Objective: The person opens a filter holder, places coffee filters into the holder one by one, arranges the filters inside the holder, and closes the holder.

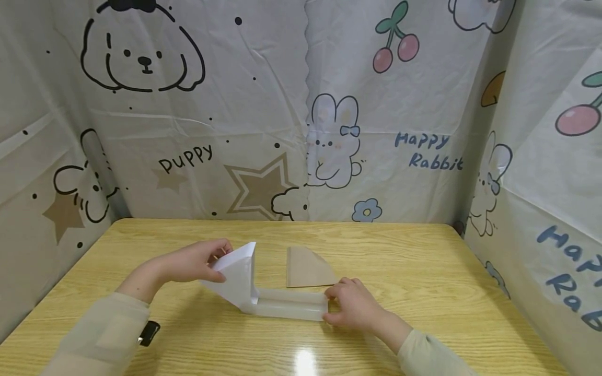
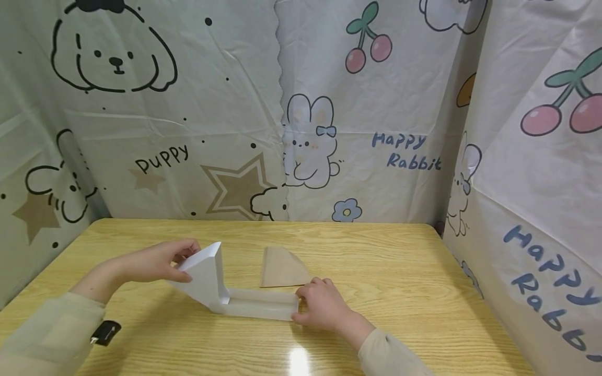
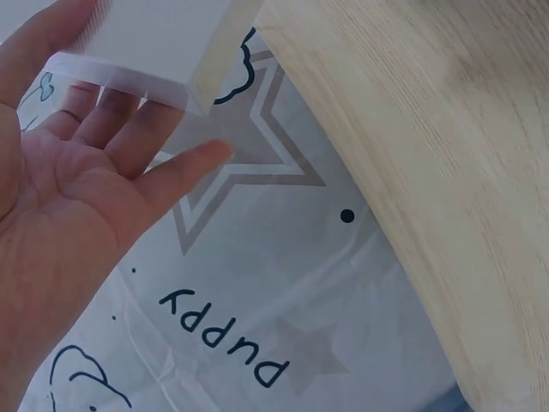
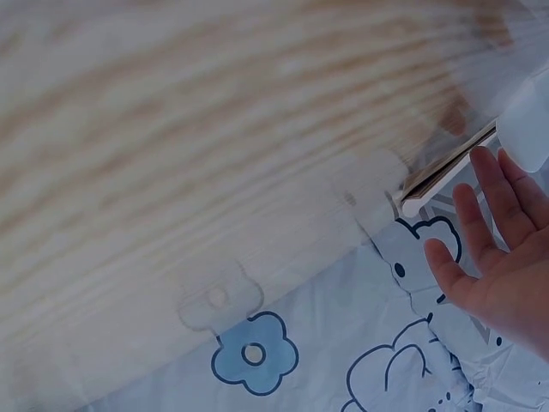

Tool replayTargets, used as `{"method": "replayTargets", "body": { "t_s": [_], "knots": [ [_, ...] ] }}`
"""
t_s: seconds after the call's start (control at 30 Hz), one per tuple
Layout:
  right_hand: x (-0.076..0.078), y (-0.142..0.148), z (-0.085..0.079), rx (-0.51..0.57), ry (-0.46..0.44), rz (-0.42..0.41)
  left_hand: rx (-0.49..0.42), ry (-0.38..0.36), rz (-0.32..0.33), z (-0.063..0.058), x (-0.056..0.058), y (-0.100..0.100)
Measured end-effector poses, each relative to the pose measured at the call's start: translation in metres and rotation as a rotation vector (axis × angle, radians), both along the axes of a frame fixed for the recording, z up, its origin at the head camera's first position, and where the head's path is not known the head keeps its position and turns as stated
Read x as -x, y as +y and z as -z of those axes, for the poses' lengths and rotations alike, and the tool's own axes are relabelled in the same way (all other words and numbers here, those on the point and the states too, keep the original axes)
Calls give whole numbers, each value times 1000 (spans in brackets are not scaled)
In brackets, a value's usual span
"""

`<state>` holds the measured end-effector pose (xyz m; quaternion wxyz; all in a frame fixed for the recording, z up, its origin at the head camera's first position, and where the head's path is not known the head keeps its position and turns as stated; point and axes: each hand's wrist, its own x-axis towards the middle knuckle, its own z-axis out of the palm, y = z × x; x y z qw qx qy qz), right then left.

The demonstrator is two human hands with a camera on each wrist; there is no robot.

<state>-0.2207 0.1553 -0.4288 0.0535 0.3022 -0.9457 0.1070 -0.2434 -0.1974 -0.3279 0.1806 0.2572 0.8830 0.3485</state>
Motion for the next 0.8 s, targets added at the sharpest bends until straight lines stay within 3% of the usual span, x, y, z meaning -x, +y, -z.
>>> {"method": "replayTargets", "body": {
  "t_s": [0.33, 0.8],
  "knots": [
    [-4, 1, -3, 51, 57, -48, 16, 5, -12, -2, 0, 0],
    [-2, -1, -5, 10, -27, 7, 97, 72, -37, -3, 1, 0]
  ]
}}
